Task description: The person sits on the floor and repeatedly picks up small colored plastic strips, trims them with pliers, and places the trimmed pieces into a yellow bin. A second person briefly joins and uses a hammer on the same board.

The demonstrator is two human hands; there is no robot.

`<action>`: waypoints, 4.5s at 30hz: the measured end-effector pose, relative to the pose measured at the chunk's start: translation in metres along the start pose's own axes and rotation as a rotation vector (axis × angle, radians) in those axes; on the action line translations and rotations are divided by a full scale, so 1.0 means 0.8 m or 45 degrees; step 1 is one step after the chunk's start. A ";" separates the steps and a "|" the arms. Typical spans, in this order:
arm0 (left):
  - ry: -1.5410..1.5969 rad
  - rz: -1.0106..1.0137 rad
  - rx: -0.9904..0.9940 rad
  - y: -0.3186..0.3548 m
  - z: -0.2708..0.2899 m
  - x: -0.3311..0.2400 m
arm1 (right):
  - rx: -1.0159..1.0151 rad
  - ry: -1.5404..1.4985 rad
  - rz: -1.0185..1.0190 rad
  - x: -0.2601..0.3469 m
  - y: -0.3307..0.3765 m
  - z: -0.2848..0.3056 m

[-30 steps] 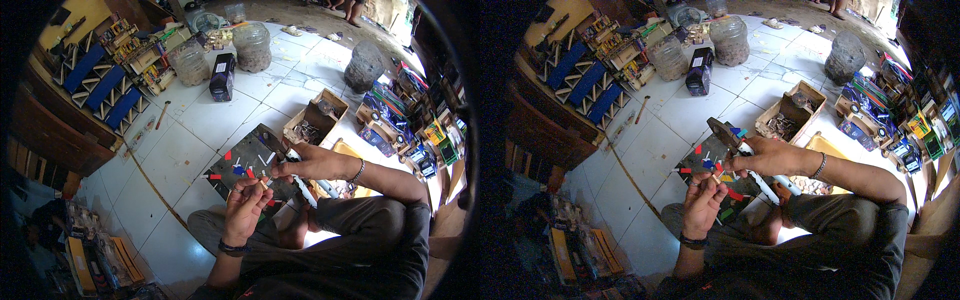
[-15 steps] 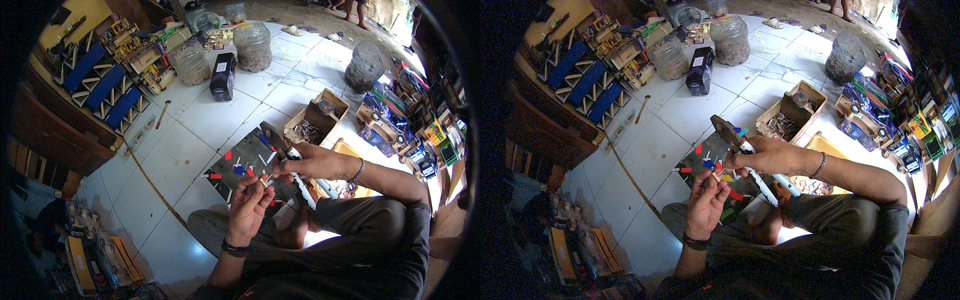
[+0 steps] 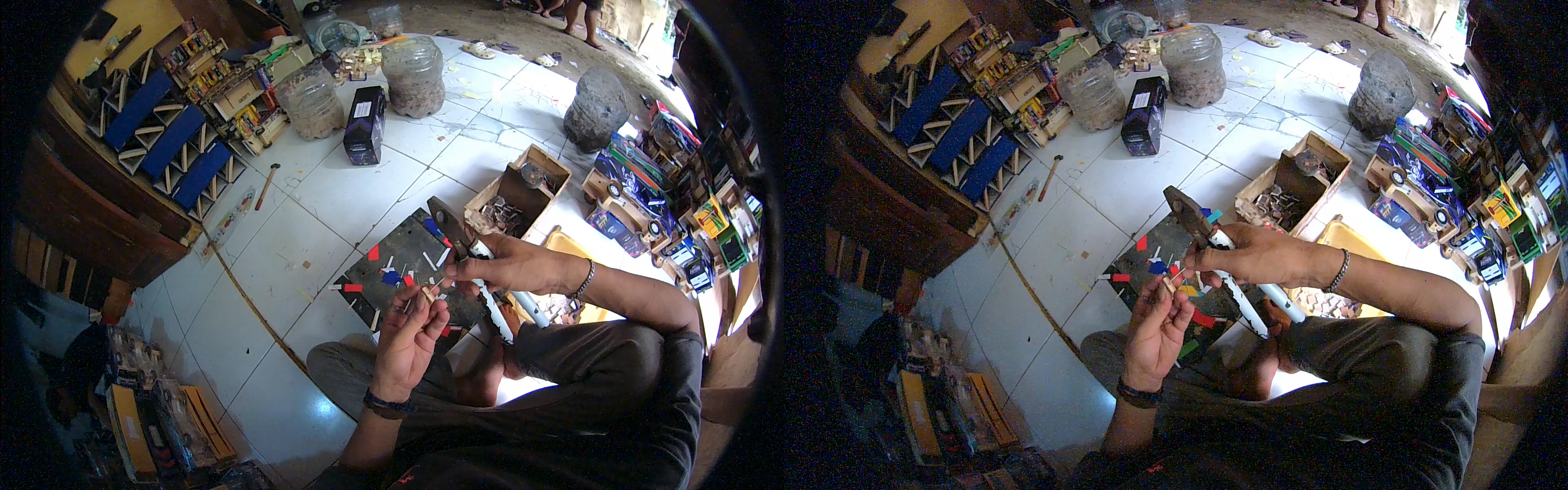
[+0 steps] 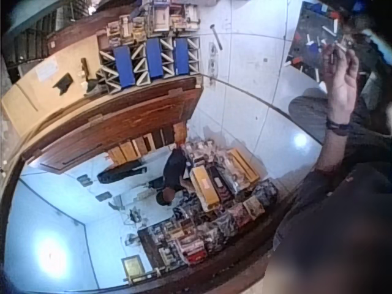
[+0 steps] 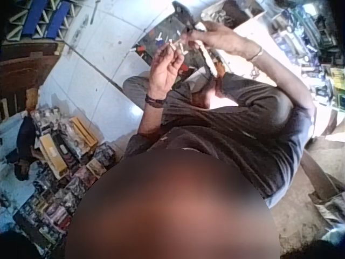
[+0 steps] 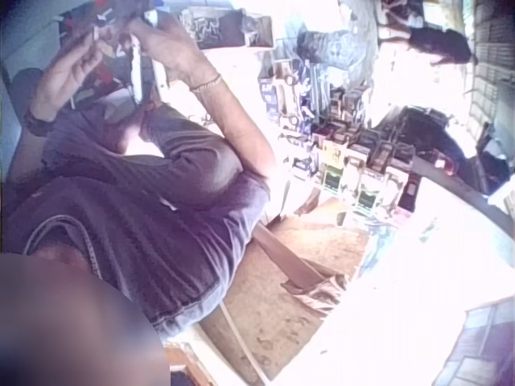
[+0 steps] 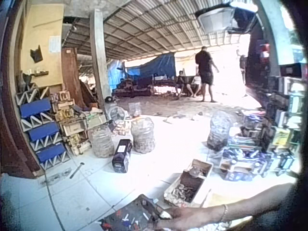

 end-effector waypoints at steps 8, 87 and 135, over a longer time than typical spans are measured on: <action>-0.016 0.016 -0.003 -0.002 0.000 0.000 | -0.079 -0.093 0.032 0.005 -0.001 0.003; -1.056 0.181 0.077 -0.007 -0.010 -0.013 | -1.362 1.029 0.439 0.012 0.005 0.393; -1.098 0.361 0.108 -0.006 -0.001 0.037 | -0.886 1.076 -0.642 -0.492 0.069 0.335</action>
Point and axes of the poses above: each hand's wrist, its own y-axis away from the middle knuckle, its own z-axis out of the back of the hand, x = y × z, the point moved 6 cm from there along -y, towards the middle knuckle, and after that the axes turned 15 degrees about -y, right-handed, at the moved point
